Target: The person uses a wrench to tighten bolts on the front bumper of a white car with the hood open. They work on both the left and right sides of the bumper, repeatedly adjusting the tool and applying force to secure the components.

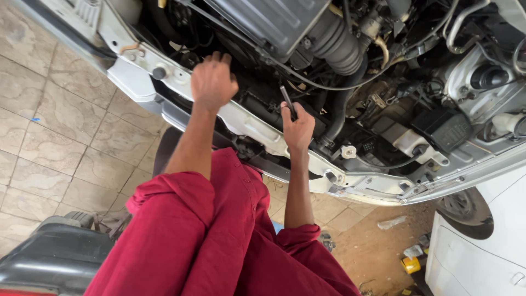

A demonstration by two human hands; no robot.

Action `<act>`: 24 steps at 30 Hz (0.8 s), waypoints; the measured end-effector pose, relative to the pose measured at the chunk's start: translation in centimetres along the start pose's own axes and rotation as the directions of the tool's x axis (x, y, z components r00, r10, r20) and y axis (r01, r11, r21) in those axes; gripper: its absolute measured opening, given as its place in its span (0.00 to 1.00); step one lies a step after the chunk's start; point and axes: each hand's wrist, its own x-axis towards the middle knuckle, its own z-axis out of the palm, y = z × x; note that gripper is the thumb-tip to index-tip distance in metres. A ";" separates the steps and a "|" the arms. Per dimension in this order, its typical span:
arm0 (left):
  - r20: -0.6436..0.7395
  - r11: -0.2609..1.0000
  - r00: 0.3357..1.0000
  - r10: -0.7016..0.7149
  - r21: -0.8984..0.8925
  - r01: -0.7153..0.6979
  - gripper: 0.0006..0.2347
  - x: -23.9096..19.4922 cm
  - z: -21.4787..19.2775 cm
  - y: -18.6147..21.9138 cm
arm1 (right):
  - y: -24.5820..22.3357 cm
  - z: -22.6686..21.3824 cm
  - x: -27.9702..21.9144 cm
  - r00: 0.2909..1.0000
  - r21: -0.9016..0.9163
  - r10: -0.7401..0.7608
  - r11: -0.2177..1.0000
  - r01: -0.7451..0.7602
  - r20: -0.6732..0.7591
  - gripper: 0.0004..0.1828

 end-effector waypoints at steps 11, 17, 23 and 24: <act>-0.128 0.991 0.987 0.096 -0.081 -0.107 0.13 -0.4 1.9 -1.2 | -5.9 -2.3 -5.2 0.997 -0.133 -0.044 0.991 0.035 -0.063 0.20; -0.152 0.931 0.949 0.275 -0.203 -0.302 0.11 -0.7 1.1 -2.2 | -13.0 0.3 -14.9 0.934 0.067 0.148 0.989 -0.133 -0.326 0.21; 0.412 0.579 0.862 0.296 -0.795 0.182 0.18 0.3 -1.3 -5.5 | -20.1 7.6 -22.3 0.873 0.156 0.061 0.988 0.017 -0.484 0.15; 0.527 0.284 0.773 0.354 -0.848 0.448 0.19 0.9 -2.1 -6.6 | -21.4 8.3 -23.5 0.894 0.209 0.107 0.978 -0.015 -0.434 0.15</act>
